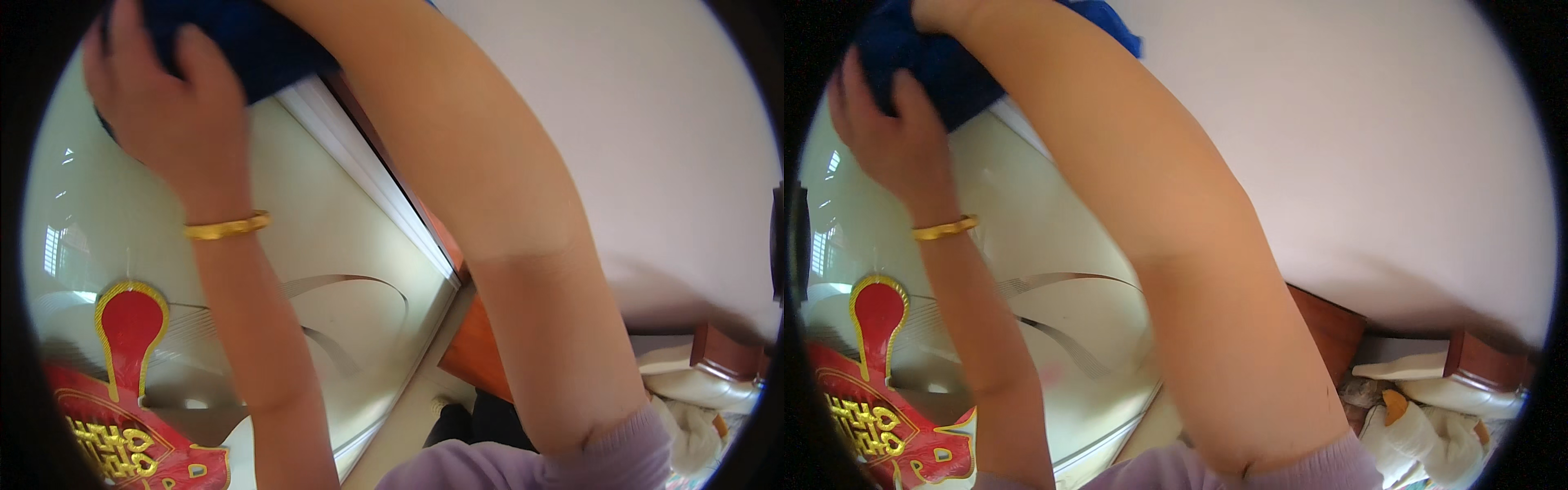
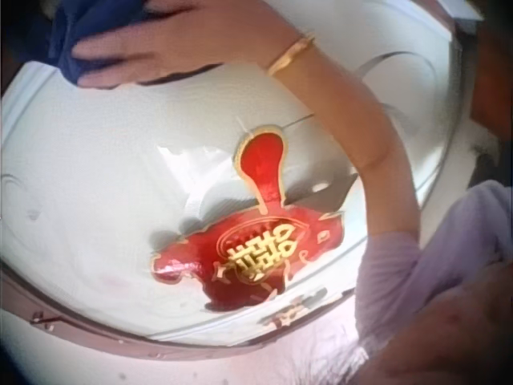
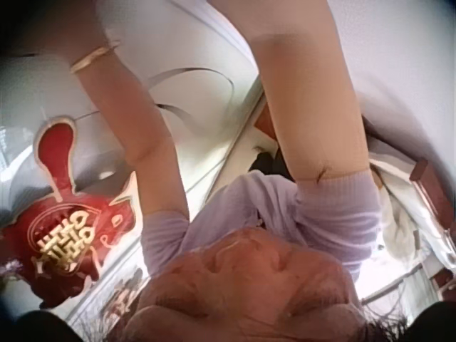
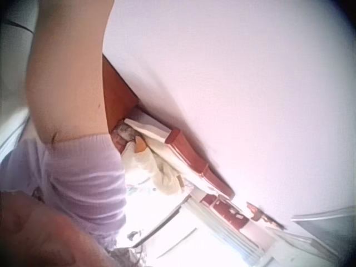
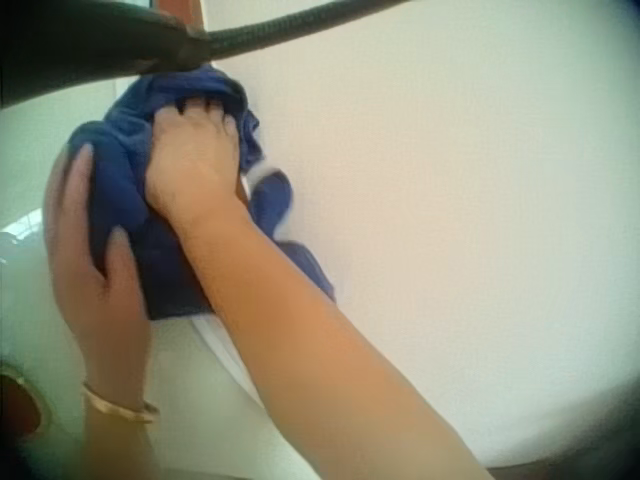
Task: The person cleans a bedroom by wiping a laptop, a bed headboard, and a wardrobe with a blue cloth. They dip the cloth into a bucket of water to wet it before wiping the surfaces.
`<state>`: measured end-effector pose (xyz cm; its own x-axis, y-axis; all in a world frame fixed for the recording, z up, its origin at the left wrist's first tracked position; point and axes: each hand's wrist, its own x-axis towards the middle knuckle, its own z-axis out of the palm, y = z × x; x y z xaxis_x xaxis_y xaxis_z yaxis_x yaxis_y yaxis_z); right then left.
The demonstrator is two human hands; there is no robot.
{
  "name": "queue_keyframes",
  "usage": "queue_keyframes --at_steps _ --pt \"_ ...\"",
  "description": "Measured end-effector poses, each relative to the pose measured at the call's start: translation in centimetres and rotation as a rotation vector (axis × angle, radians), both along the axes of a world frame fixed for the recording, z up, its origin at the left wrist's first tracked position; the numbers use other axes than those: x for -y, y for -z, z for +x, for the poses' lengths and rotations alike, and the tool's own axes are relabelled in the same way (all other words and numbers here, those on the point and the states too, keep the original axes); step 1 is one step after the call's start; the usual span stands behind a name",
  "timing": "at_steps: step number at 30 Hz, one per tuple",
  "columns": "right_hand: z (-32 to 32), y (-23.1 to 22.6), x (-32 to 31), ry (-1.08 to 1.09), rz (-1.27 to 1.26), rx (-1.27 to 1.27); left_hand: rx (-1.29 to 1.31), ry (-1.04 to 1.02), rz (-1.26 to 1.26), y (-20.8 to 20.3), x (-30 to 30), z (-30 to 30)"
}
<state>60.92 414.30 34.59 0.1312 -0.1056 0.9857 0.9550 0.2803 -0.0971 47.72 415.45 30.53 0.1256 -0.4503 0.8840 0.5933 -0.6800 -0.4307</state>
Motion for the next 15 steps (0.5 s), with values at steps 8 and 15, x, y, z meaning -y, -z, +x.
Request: queue_keyframes --at_steps 8,15 --pt "0.5 29.5 -0.1 -0.337 -0.212 -0.214 -0.456 0.117 -0.585 25.0 2.6 -1.5" --pt "-5.5 64.6 -0.2 -0.329 -0.425 -1.015 -0.95 0.252 -1.05 47.0 4.0 -3.6"
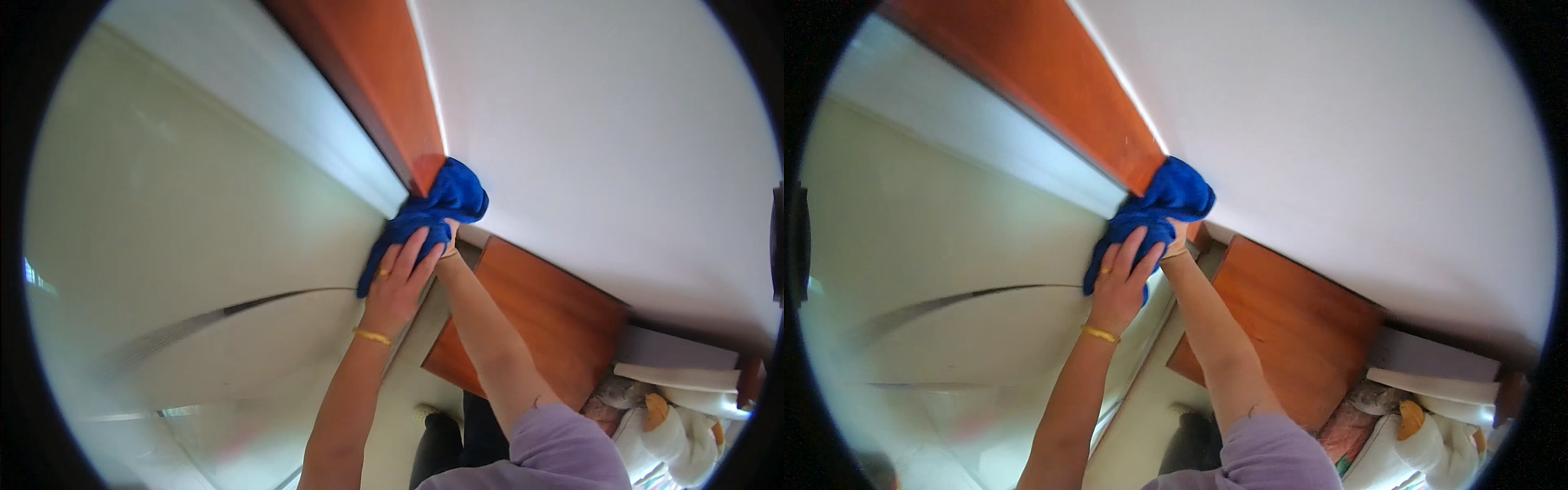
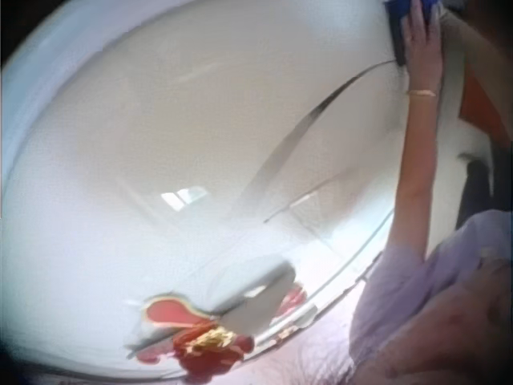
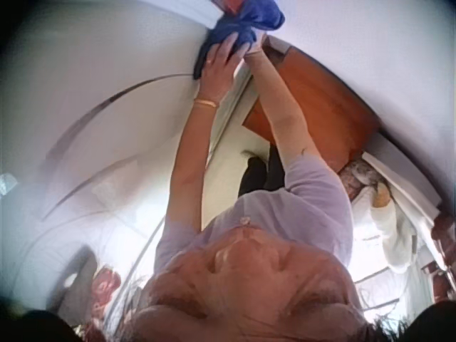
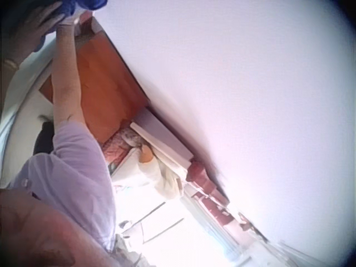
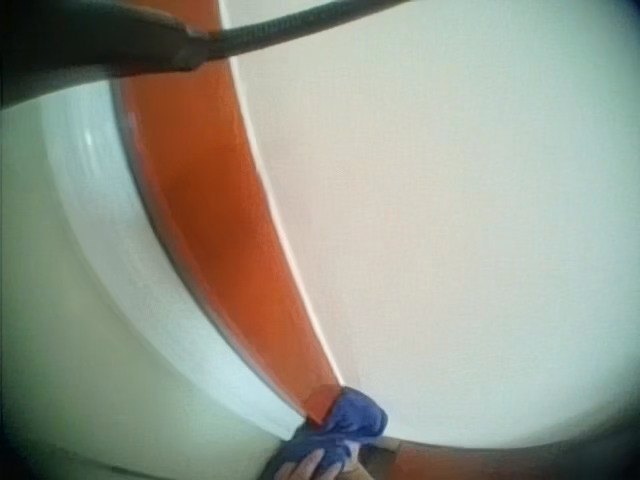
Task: The person cleans a bedroom by wiping a laptop, a bed headboard, and a wardrobe with a blue cloth. They dip the cloth into a bucket of water to wet it before wiping the surfaces.
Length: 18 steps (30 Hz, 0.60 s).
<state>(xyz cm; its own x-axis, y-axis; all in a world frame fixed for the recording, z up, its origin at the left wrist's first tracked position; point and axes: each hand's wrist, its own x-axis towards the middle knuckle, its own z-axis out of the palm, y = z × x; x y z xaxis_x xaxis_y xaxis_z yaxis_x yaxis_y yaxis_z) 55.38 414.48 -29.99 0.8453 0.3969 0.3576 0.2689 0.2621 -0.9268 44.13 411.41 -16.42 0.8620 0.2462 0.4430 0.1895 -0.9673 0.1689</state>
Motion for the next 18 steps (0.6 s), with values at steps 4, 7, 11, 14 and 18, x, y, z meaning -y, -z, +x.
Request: queue_keyframes --at_steps 4,7,11,14,18 --pt "-6.2 10.9 -0.5 -0.136 0.08 -0.689 -0.16 0.04 -0.193 7.3 -0.9 -1.5" --pt "-4.6 12.0 0.1 -0.199 0.333 -1.057 -0.245 -0.067 -0.171 7.5 0.0 0.2" --pt "-3.8 6.5 0.0 -0.487 0.751 -0.996 -0.095 -0.184 -0.084 -1.9 0.9 -1.0" --pt "-5.6 -4.7 -2.6 0.004 -0.115 -0.177 0.079 -0.242 -0.043 -12.4 1.8 -5.7" --pt "-6.6 -28.3 -4.5 0.155 0.33 0.173 0.25 -0.307 0.143 -27.9 4.3 -12.4"
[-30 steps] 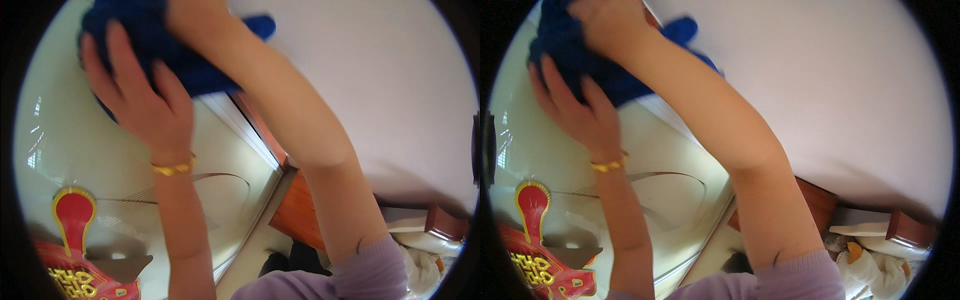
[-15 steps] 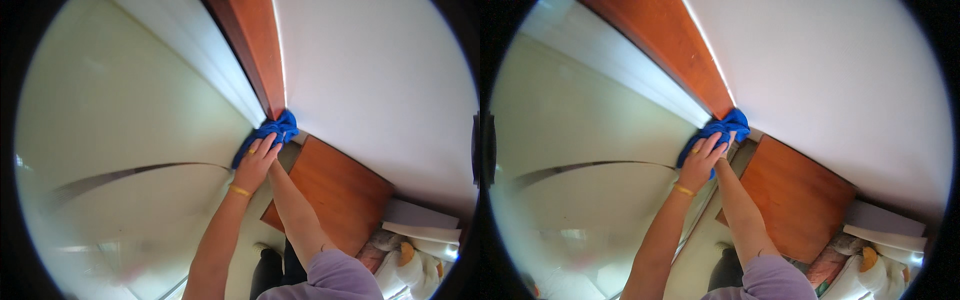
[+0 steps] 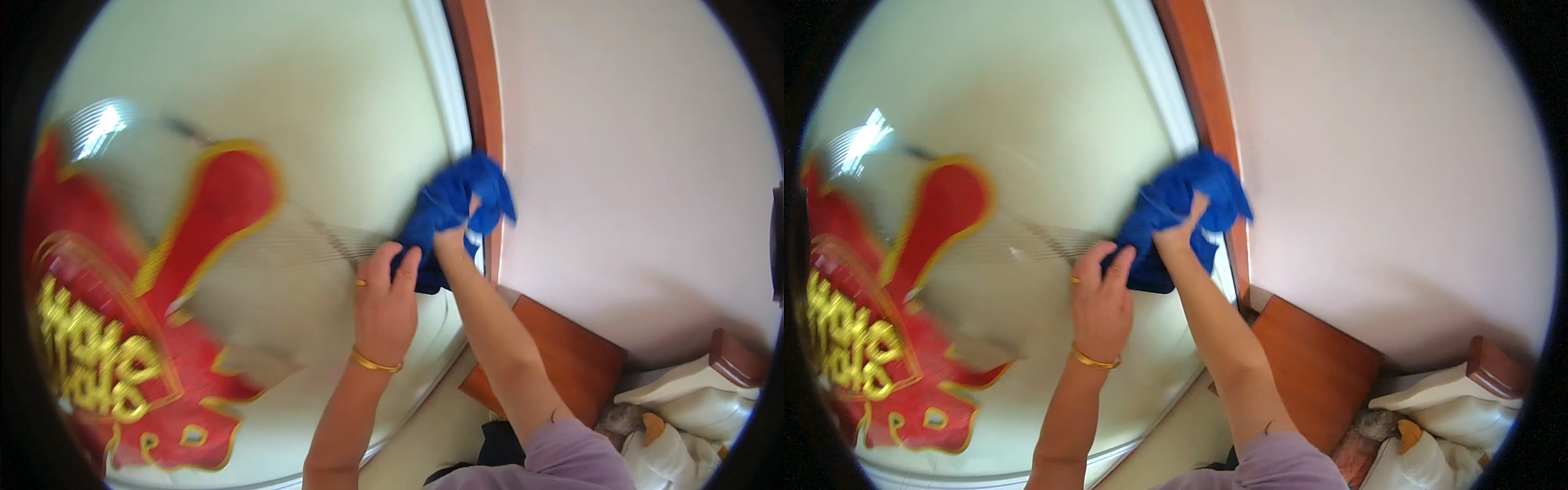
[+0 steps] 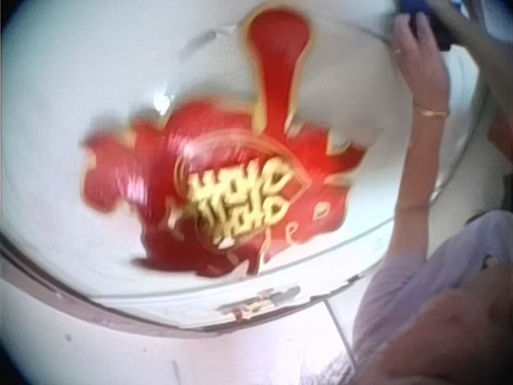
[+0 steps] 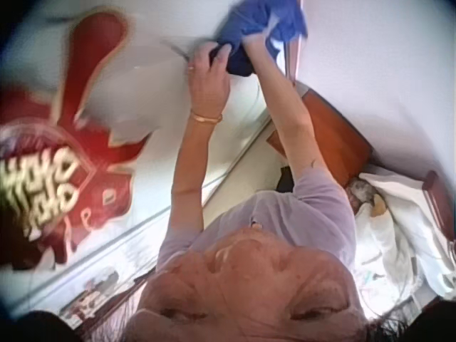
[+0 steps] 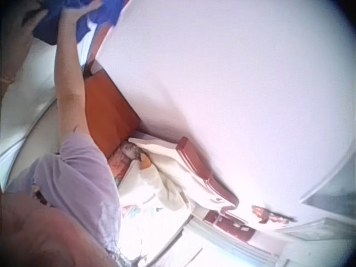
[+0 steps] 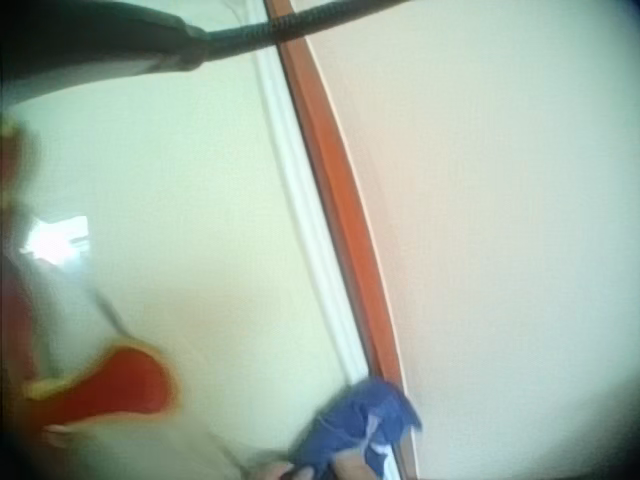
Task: The person cleans a bedroom by wiping a laptop, a bed headboard, and a wardrobe with a blue cloth. They dip the cloth into a bucket of water to wet it before wiping the surfaces.
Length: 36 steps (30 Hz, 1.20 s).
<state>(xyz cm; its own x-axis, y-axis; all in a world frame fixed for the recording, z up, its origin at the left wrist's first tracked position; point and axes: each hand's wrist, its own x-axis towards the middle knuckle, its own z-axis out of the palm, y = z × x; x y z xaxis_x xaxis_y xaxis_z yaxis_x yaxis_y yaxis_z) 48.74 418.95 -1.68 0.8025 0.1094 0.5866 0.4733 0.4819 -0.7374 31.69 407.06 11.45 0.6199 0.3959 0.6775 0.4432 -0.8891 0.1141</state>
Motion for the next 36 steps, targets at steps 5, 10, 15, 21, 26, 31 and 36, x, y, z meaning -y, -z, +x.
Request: queue_keyframes --at_steps 5,10,15,21,26,31,36 --pt "-11.2 -30.5 5.4 0.312 0.292 0.674 0.231 -0.171 0.241 -14.5 6.4 -11.2" --pt "-17.6 -36.4 9.3 0.303 0.038 0.739 0.197 -0.176 0.129 -15.1 11.4 -18.0" --pt "-15.2 -28.5 7.8 0.214 -0.003 0.862 0.157 -0.058 -0.14 -10.0 11.5 -20.2" --pt "-15.2 -12.0 9.8 -0.183 -0.449 0.463 -0.026 0.036 -0.167 -5.3 13.5 -18.7" --pt "-9.1 -16.4 7.6 -0.034 -0.701 0.596 -0.093 0.023 -0.229 -5.1 13.0 -16.6" --pt "-2.0 -32.1 3.9 0.123 -0.531 0.686 -0.032 0.032 -0.27 -8.4 12.6 -13.5" --pt "-1.6 -48.9 2.7 0.164 -0.43 0.769 0.082 0.07 -0.373 -10.1 13.3 -12.7"
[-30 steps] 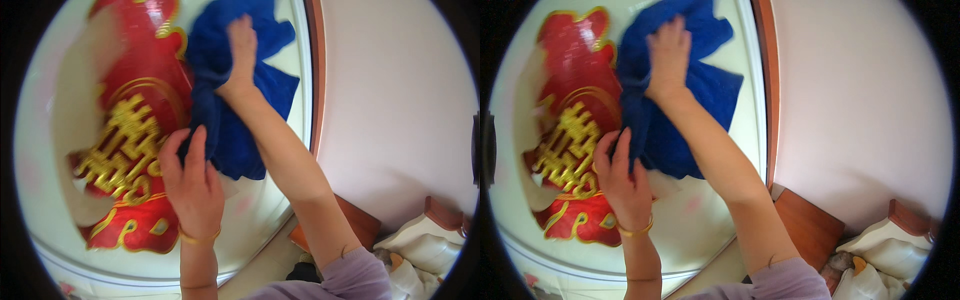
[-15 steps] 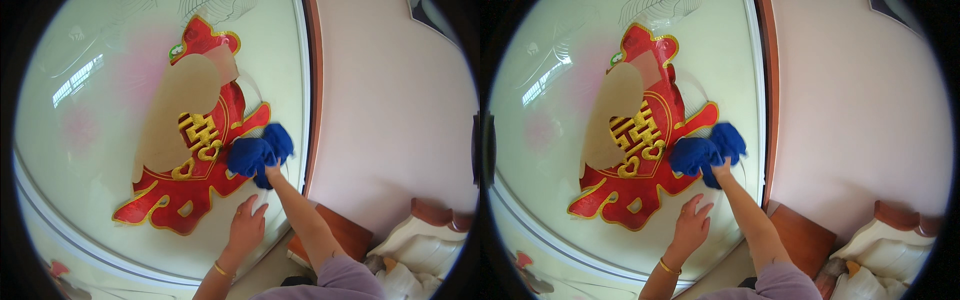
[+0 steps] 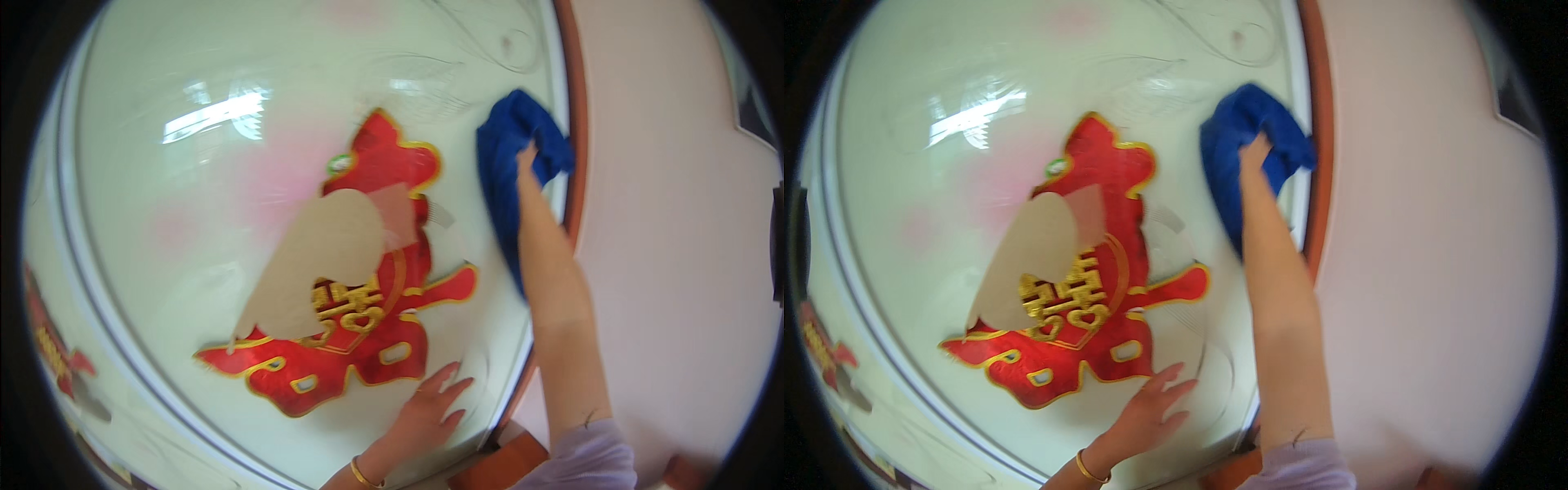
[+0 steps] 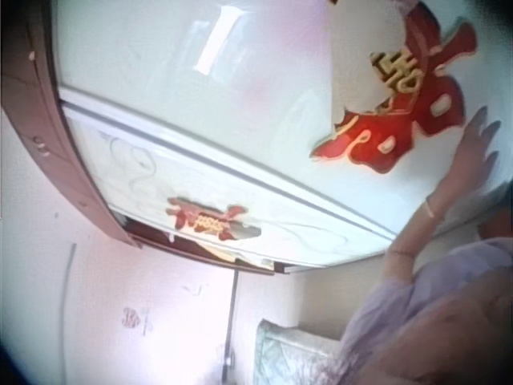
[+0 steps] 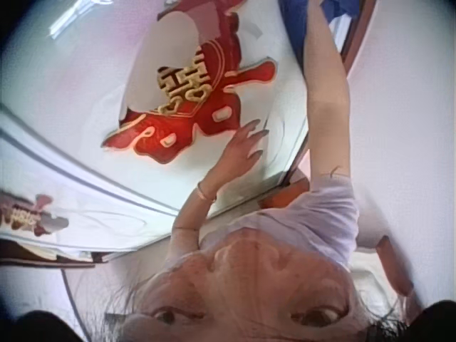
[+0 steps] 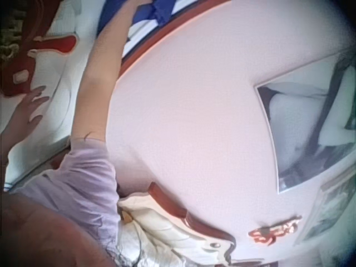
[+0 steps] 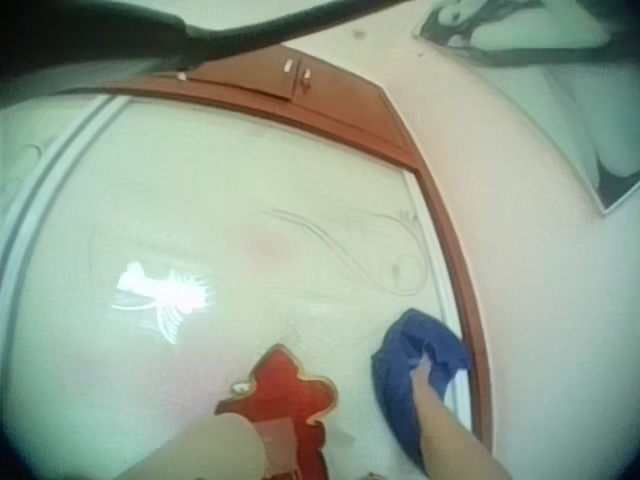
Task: The person cleans a bedroom by wiping a laptop, a bed headboard, and a wardrobe with a blue cloth. They dip the cloth into a bucket of water to wet it before wiping the surfaces.
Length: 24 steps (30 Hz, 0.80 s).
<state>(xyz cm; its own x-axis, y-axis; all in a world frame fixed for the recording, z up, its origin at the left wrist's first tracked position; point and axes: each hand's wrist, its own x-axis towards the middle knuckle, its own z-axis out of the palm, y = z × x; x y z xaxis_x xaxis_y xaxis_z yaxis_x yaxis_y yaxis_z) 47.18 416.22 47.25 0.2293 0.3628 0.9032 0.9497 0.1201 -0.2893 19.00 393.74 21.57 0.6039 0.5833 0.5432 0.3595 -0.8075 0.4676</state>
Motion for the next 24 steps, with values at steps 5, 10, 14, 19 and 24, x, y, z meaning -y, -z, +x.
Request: queue_keyframes --at_steps 5,10,14,19,24 --pt "-10.1 -15.0 3.3 -0.074 0.017 0.139 0.016 0.034 0.037 -3.6 2.9 -1.5" --pt "-30.0 -16.6 13.2 -0.221 0.152 0.565 0.272 -0.131 0.177 -6.2 6.7 -7.2" --pt "-41.3 -11.2 16.0 -0.774 0.378 0.437 0.604 -0.396 0.332 -5.2 9.0 -12.7" --pt "-48.9 -2.2 16.0 -0.732 -0.028 0.737 1.123 -0.557 -0.066 -3.2 6.6 -18.7" --pt "-49.2 7.6 17.3 -0.785 -0.25 0.775 1.039 -0.553 -0.316 2.3 6.6 -23.4"
